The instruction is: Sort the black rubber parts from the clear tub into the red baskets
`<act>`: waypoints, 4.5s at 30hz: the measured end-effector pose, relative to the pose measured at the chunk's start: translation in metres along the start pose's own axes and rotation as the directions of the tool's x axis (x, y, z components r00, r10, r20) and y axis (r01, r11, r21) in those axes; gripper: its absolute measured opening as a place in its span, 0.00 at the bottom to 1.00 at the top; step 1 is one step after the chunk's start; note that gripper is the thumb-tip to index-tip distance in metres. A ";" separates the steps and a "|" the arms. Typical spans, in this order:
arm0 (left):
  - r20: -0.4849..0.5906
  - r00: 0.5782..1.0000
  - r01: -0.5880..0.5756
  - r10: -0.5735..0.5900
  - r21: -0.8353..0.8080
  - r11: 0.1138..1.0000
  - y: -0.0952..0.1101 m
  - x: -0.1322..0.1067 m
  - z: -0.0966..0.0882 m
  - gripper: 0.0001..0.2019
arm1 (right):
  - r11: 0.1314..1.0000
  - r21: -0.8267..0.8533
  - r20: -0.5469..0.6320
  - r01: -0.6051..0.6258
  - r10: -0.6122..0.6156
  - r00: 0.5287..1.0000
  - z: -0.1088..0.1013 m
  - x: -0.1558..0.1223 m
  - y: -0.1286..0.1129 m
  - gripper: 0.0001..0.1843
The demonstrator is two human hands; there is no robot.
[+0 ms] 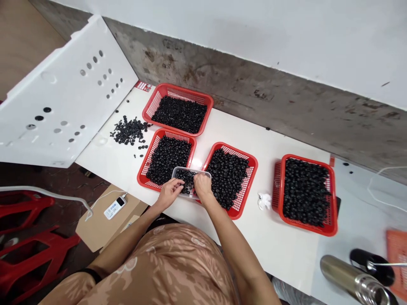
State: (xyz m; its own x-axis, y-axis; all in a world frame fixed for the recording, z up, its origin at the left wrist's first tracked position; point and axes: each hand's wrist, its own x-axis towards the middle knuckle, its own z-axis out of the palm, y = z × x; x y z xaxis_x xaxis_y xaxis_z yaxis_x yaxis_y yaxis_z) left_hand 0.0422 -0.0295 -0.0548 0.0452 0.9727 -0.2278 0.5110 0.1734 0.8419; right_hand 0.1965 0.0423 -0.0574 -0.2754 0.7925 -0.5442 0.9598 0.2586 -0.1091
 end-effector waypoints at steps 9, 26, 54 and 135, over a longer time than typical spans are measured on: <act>-0.030 0.990 0.115 -0.136 -0.370 0.922 -0.008 0.001 0.003 0.11 | 0.995 0.094 -0.065 0.008 -0.002 0.998 0.014 -0.008 0.000 0.17; -0.026 0.984 0.127 -0.176 -0.588 0.799 -0.016 0.001 0.006 0.13 | 0.968 0.235 -0.070 -0.085 0.104 0.992 0.025 -0.007 -0.005 0.14; -0.017 0.985 0.138 -0.172 -0.527 0.838 -0.013 0.003 0.006 0.11 | 0.967 0.253 -0.227 -0.034 0.093 0.969 0.021 -0.017 -0.008 0.11; 0.035 0.923 -0.376 0.384 0.298 0.877 0.049 -0.017 -0.012 0.12 | -0.236 0.971 0.027 -0.028 -0.005 1.000 0.006 -0.075 -0.025 0.24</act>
State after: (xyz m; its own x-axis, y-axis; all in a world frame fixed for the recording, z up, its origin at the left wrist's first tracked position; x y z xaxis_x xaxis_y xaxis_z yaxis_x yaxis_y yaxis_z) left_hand 0.0564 -0.0358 -0.0043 0.2674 0.9588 0.0959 0.6874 -0.2596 0.6783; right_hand 0.1930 -0.0267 -0.0185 -0.2791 0.7758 -0.5659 -0.1664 -0.6195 -0.7672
